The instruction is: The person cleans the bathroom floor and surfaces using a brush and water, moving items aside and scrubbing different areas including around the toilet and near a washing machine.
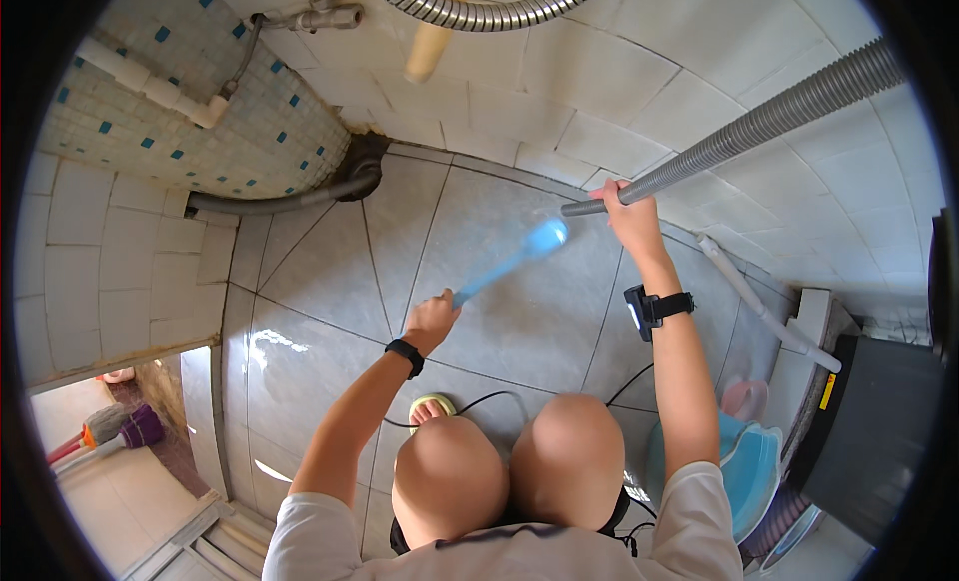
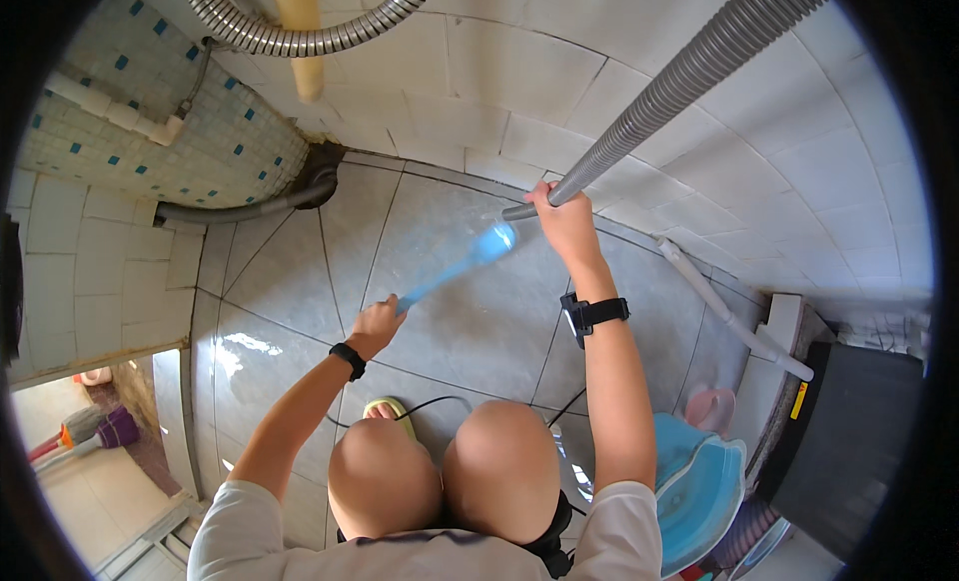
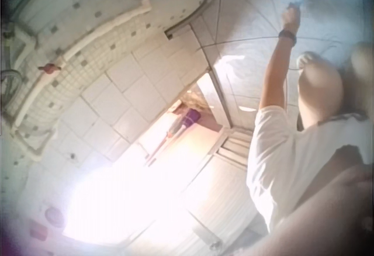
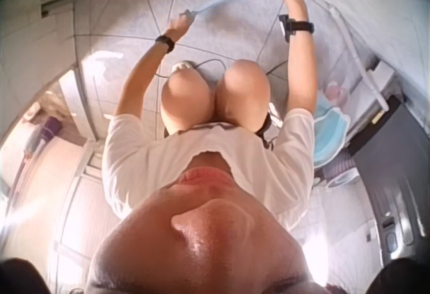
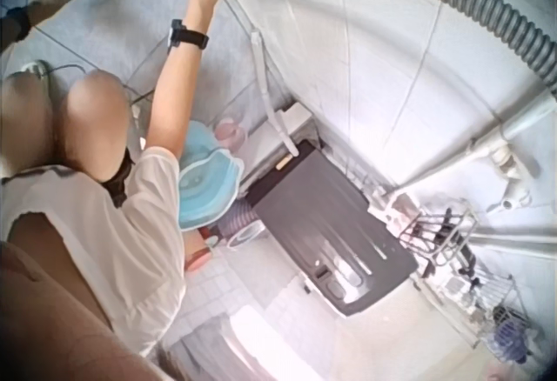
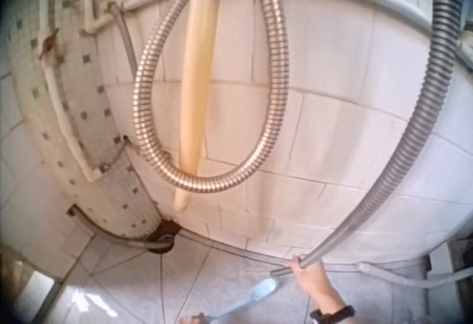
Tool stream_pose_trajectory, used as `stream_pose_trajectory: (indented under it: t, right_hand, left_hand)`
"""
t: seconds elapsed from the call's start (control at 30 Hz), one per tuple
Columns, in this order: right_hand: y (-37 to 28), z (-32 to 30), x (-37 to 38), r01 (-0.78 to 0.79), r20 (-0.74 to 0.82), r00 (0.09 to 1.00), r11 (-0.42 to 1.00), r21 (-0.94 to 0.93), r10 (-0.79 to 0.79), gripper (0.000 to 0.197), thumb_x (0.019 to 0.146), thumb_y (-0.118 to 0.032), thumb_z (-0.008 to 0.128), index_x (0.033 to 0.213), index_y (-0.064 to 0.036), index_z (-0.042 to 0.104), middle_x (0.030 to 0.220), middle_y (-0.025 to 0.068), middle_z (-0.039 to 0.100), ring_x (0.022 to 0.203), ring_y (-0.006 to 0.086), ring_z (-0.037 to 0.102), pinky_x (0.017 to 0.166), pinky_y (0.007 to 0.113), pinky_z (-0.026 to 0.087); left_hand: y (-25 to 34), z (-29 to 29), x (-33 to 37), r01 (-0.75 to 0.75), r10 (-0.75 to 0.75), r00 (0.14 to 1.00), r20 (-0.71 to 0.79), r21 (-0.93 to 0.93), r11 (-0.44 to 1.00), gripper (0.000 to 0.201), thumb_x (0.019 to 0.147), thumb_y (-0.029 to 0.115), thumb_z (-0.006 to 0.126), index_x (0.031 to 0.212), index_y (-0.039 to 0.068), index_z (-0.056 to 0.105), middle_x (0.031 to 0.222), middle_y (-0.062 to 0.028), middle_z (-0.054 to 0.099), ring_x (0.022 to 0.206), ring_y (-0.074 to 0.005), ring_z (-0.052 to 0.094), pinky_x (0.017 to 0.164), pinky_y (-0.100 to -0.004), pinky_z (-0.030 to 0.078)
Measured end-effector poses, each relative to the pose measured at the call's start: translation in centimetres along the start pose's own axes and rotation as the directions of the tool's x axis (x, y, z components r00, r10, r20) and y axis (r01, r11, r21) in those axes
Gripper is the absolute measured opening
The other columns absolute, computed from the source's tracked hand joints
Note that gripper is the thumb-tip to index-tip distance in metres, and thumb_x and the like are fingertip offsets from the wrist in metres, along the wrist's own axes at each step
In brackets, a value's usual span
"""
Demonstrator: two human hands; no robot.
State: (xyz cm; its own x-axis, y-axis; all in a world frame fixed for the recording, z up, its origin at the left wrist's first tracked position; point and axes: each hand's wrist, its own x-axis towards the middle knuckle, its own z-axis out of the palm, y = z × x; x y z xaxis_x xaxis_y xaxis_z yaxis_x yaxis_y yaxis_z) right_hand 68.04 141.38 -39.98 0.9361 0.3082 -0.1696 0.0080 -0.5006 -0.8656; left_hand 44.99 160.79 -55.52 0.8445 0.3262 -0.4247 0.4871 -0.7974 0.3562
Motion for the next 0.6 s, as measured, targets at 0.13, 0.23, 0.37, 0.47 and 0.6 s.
stream_pose_trajectory:
  t: [0.13,0.23,0.37,0.47,0.6]
  right_hand:
    - [-0.2,-0.1,0.1,0.029,0.012,1.000,0.999,-0.027,-0.029,0.025,0.078,-0.018,0.048,0.066,0.0035,0.055,0.065,0.0081,0.059,0.052,0.0107,0.044,0.050,0.026,0.037]
    - [0.5,-0.1,0.3,0.008,0.000,1.000,1.000,0.017,-0.008,0.025,0.078,-0.018,0.047,0.068,0.0029,0.056,0.061,0.0069,0.057,0.052,0.0106,0.044,0.049,0.026,0.036]
    - [1.0,0.0,0.4,0.032,0.005,0.999,0.999,0.013,-0.032,0.025,0.078,-0.018,0.047,0.068,0.0027,0.056,0.059,0.0070,0.055,0.052,0.0102,0.042,0.049,0.026,0.035]
    - [0.5,-0.6,0.5,0.063,0.024,0.998,0.997,-0.054,-0.062,0.025,0.078,-0.018,0.046,0.068,0.0025,0.057,0.057,0.0076,0.054,0.050,0.0112,0.042,0.049,0.026,0.036]
    - [1.9,-0.5,0.6,0.064,-0.013,0.998,0.997,-0.036,-0.064,0.026,0.078,-0.019,0.046,0.069,0.0027,0.057,0.051,0.0063,0.049,0.047,0.0118,0.041,0.048,0.026,0.035]
  left_hand:
    - [-1.1,-2.1,1.9,0.100,-0.114,0.980,-0.161,-0.095,0.991,0.029,0.078,0.032,0.049,0.081,0.004,0.045,0.069,-0.0166,0.056,0.063,-0.0340,0.055,0.047,-0.0426,0.044]
    - [-1.4,0.6,0.8,0.058,-0.063,0.982,-0.177,-0.031,0.998,0.027,0.078,0.029,0.049,0.084,0.003,0.044,0.067,-0.0167,0.056,0.061,-0.0339,0.055,0.048,-0.0417,0.045]
    - [-1.9,0.6,-0.1,-0.060,0.066,0.997,-0.049,0.126,0.990,0.026,0.078,0.026,0.048,0.089,0.003,0.043,0.068,-0.0153,0.057,0.061,-0.0316,0.056,0.048,-0.0399,0.045]
    - [-1.4,-3.3,2.0,0.081,-0.074,0.978,-0.195,0.029,0.996,0.020,0.078,0.022,0.049,0.087,0.004,0.045,0.068,-0.0152,0.056,0.061,-0.0294,0.057,0.049,-0.0394,0.046]
    - [-1.3,1.6,-0.3,-0.072,0.082,0.991,-0.110,0.090,0.993,0.020,0.077,0.021,0.048,0.088,0.004,0.045,0.068,-0.0138,0.057,0.061,-0.0315,0.056,0.047,-0.0420,0.046]
